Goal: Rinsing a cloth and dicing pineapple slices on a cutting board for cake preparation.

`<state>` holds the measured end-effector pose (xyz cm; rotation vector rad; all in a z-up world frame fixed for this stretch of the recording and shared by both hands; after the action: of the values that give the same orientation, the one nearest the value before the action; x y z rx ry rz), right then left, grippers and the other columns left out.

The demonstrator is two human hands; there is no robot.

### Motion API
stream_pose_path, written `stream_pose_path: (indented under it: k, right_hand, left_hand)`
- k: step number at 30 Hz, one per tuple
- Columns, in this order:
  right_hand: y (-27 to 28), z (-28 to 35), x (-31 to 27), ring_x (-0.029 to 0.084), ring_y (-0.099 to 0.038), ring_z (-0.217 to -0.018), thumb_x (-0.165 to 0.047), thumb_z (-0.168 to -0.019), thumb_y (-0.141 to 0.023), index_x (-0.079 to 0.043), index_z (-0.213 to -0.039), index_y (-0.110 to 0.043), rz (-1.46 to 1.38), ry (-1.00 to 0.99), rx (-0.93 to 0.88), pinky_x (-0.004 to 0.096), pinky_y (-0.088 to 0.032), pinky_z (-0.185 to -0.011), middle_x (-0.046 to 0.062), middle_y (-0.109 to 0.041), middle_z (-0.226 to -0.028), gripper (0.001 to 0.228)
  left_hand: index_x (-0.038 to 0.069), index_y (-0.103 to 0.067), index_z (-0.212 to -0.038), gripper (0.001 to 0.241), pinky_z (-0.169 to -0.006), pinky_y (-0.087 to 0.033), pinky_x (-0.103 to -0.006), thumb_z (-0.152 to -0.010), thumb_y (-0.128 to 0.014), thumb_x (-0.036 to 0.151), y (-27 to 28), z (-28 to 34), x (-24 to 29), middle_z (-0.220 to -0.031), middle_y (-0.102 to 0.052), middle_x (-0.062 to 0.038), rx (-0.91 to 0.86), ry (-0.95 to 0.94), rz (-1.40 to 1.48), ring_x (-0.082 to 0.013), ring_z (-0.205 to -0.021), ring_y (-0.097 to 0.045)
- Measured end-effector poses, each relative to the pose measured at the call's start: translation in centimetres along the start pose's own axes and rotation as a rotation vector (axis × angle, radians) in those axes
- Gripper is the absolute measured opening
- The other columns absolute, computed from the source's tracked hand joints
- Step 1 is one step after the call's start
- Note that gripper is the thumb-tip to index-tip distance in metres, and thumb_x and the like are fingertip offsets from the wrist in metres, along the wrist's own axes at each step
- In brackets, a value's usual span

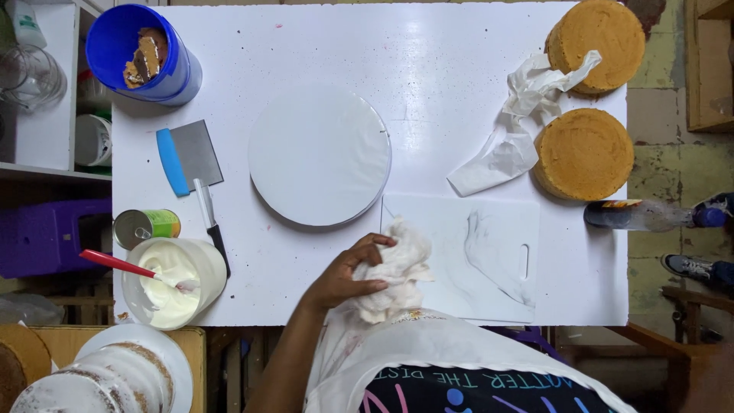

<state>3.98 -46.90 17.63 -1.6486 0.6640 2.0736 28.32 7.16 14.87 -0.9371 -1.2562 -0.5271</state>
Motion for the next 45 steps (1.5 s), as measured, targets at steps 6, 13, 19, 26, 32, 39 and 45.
stream_pose_path:
  k: [6,13,19,26,32,39,45]
  right_hand:
    - [-33.5,5.6,0.2,0.052,-0.046,-0.133,-0.082,-0.070,-0.023,-0.012,-0.158,-0.034,-0.642,-0.593,-0.115,0.078,-0.033,-0.103,0.030,-0.045,-0.151,0.113]
    - [-36.9,1.1,10.1,0.029,-0.069,-0.107,-0.027,-0.093,-0.063,-0.014,-0.129,-0.063,-0.479,-0.559,0.016,0.048,-0.047,-0.104,0.018,-0.069,-0.121,0.038]
    - [-52.0,2.9,-8.8,0.054,-0.034,-0.142,-0.029,-0.096,-0.062,-0.005,-0.153,-0.032,0.489,0.218,-0.404,0.063,-0.037,-0.110,0.031,-0.023,-0.161,0.068]
    - [-67.2,-1.6,4.4,0.025,-0.026,-0.156,-0.083,-0.083,-0.030,-0.039,-0.148,-0.048,0.957,1.002,-0.778,0.067,-0.006,-0.121,-0.005,-0.038,-0.164,0.080]
    - [-66.5,-11.8,2.2,0.030,-0.035,-0.150,-0.051,-0.100,-0.054,-0.042,-0.147,-0.051,1.091,0.866,-0.517,0.072,-0.020,-0.116,-0.002,-0.051,-0.154,0.047]
    - [-55.6,-18.5,3.7,0.033,-0.067,-0.100,-0.043,-0.100,-0.057,-0.039,-0.141,-0.059,1.232,0.286,-0.153,0.058,-0.059,-0.079,0.004,-0.056,-0.125,0.041]
    - [-50.2,-16.3,3.5,0.032,-0.071,-0.104,-0.057,-0.100,-0.055,-0.044,-0.128,-0.068,0.640,-0.300,-0.103,0.051,-0.054,-0.086,0.000,-0.073,-0.108,0.033]
  left_hand:
    - [0.009,-0.055,-0.145,0.052,-0.117,-0.040,-0.0499,-0.100,-0.069,0.031,-3.0,-4.6,7.0,-0.161,-0.041,-0.025,-0.390,-0.018,0.005,-0.0368,-0.146,-0.042]
    - [0.001,-0.043,-0.145,0.066,-0.105,-0.050,-0.0547,-0.092,-0.078,0.017,23.1,-2.5,-2.6,-0.135,-0.056,-0.026,0.784,0.201,-0.925,-0.0429,-0.127,-0.058]
    - [0.001,-0.024,-0.153,0.096,-0.093,-0.058,-0.0546,-0.089,-0.082,0.042,26.7,0.4,-6.4,-0.147,-0.044,-0.037,0.720,0.706,-0.496,-0.0499,-0.122,-0.060]
    - [-0.014,-0.061,-0.118,0.035,-0.049,-0.059,-0.0367,-0.085,-0.068,-0.005,25.5,1.3,-8.7,-0.088,-0.066,-0.030,0.733,0.559,-0.107,-0.0320,-0.057,-0.068]
    - [-0.005,-0.036,-0.146,0.078,-0.083,-0.064,-0.0518,-0.089,-0.082,0.022,23.2,0.5,-2.4,-0.134,-0.051,-0.033,0.728,0.721,-0.063,-0.0436,-0.112,-0.063]
    - [-0.008,-0.041,-0.132,0.065,-0.082,-0.066,-0.0500,-0.090,-0.081,0.023,23.8,0.8,-3.2,-0.117,-0.057,-0.030,0.700,0.771,-0.083,-0.0398,-0.105,-0.068]
    - [-0.006,-0.043,-0.131,0.068,-0.080,-0.065,-0.0452,-0.089,-0.082,0.029,23.6,0.5,-1.7,-0.119,-0.060,-0.031,0.692,0.734,-0.150,-0.0361,-0.105,-0.068]
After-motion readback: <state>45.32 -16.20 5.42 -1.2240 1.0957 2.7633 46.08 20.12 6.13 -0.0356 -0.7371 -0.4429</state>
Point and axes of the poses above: each hand's wrist, its own z-axis away from the middle knuckle, its own y-axis out of the back of the hand, x = y × z, the point moved 3 cm from there along -z, towards the middle knuckle
